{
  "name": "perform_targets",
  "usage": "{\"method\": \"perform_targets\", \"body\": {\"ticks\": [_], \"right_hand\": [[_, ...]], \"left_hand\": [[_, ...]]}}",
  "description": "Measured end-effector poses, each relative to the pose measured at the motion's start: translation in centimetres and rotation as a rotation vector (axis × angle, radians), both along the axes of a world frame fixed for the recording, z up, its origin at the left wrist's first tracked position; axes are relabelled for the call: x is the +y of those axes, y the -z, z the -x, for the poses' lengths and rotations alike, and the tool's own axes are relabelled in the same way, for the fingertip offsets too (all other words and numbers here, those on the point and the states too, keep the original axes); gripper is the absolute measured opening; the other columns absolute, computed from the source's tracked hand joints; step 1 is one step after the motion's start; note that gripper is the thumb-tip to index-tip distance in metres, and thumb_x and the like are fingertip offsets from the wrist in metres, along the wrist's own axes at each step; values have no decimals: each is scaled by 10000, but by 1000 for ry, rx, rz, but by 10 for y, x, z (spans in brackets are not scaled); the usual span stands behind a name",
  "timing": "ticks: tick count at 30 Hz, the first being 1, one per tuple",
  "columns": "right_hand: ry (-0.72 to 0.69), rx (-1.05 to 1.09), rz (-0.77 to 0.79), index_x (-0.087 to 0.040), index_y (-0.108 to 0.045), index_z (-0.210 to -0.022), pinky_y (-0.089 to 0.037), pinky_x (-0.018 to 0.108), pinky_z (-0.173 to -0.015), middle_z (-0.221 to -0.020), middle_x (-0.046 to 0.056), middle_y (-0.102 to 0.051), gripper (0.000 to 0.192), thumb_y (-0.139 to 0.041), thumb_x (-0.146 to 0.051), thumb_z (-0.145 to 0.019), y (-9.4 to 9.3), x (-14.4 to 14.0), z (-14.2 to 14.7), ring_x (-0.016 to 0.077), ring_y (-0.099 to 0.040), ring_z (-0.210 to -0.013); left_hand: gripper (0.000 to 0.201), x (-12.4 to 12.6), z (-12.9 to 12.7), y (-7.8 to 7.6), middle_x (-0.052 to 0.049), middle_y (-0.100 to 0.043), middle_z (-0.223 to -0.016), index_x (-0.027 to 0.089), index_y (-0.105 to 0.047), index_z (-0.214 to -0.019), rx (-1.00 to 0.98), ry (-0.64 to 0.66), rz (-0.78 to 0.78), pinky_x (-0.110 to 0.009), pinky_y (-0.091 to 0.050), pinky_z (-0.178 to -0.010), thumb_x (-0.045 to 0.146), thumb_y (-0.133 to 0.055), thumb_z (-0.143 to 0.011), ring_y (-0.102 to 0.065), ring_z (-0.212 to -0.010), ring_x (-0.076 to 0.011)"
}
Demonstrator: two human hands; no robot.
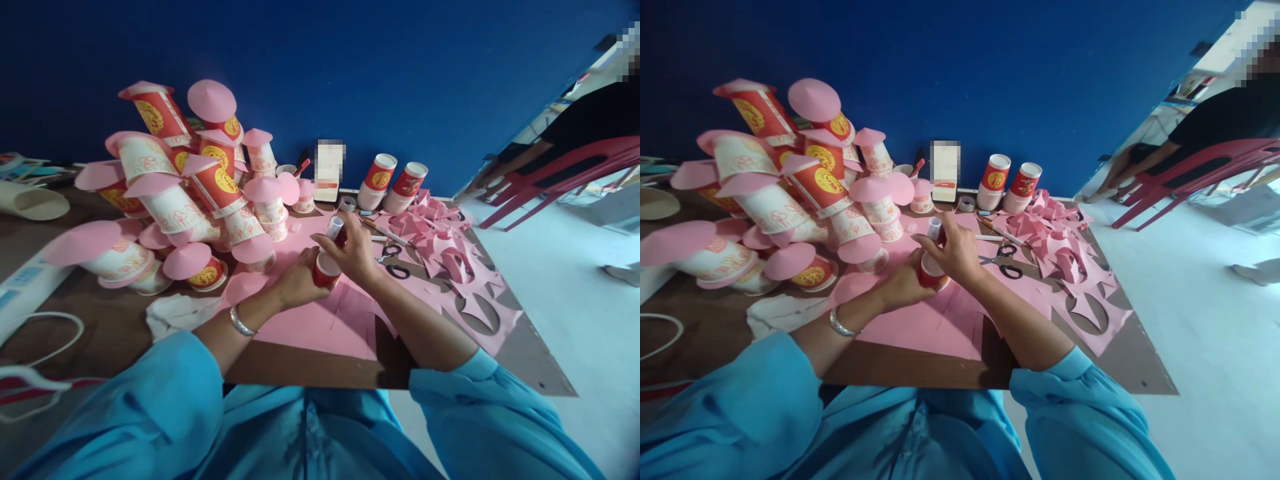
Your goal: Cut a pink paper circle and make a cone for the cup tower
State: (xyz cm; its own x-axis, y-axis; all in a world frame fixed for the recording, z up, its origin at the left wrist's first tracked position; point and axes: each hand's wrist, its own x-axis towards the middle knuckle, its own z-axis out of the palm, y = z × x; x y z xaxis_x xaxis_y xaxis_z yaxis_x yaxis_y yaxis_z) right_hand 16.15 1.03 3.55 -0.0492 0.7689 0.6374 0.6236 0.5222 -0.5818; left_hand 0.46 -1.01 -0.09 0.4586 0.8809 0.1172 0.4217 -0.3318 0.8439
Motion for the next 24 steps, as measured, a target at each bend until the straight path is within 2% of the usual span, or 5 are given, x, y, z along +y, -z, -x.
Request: {"method": "perform_targets", "body": {"ticks": [10, 16, 24], "right_hand": [[62, 10, 60, -220, -604, -997, -379, 278, -565, -624, -57, -545, 375, -769, -531, -870, -5, 1, -1, 142, -528, -563], [116, 105, 60, -232, -544, -923, -414, 295, -576, -665, -41, -569, 336, -735, -507, -890, -4, 3, -10, 151, -541, -580], [111, 49, 74, -241, -531, -847, -366, 288, -532, -572, -67, -513, 326, -689, -524, -889, -8, 0, -7, 133, -479, -493]], "left_hand": [[533, -3, 0, -11, -103, -686, -1181, 213, -578, -1192, 99, -22, -55, -485, -588, -934, 254, -807, -712, -669, -1115, -323], [546, -5, 1, -15, -110, -683, -1184, 194, -584, -1171, 154, -62, -74, -516, -568, -976, 312, -838, -702, -658, -1125, -338], [599, 1, 3, -8, -92, -681, -1200, 213, -579, -1212, 157, -88, -124, -499, -548, -1001, 321, -864, -696, -649, -1137, -326]]}}
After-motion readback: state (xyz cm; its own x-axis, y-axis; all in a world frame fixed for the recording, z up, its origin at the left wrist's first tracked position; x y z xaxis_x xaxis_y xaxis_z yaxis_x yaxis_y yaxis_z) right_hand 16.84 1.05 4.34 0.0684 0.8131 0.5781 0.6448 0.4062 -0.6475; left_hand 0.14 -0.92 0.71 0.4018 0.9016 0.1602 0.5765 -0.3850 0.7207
